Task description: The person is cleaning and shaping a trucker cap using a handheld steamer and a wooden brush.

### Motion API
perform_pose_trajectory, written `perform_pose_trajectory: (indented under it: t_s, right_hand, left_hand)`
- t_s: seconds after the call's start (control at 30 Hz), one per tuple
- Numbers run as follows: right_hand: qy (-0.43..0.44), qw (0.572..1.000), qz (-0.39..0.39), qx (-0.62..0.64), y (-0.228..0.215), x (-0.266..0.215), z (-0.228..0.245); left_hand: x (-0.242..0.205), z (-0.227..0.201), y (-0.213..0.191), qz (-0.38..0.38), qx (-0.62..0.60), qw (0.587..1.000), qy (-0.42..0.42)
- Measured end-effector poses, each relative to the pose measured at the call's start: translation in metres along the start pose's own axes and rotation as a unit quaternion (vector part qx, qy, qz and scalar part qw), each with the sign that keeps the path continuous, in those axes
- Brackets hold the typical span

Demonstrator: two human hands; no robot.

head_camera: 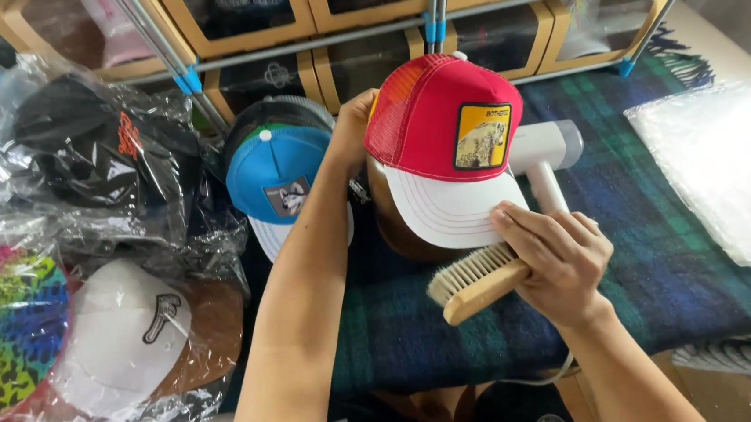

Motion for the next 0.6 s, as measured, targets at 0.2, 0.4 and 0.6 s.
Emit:
perform_pose_trajectory:
  t_s: [0.2,0.4,0.6]
  right_hand:
    - [-0.067,0.992,0.102,-0.042,-0.004,-0.008,0.029]
    - [-0.034,0.987,0.153,-0.029,0.009,-0.052,0.026]
    - [-0.002,0.981,0.194,0.015,0.019,-0.055,0.033]
  left_hand:
    - [-0.047,-0.018,0.009,-0.064,-0.123,0.982,-0.128]
    - [-0.076,-0.009,0.008,-0.193,-0.232,0.938,-0.173]
    - [-0.066,-0.040,0.026,-0.004,-0.110,0.989,-0.102]
Point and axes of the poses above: each hand's wrist, its own x-axis towards the middle knuckle, its own y-axis out of the palm, z = x × y, the point moved 6 cm from there along x, towards the middle knuckle, and after that the axes turned 3 degrees about y, right-handed, at the moved point
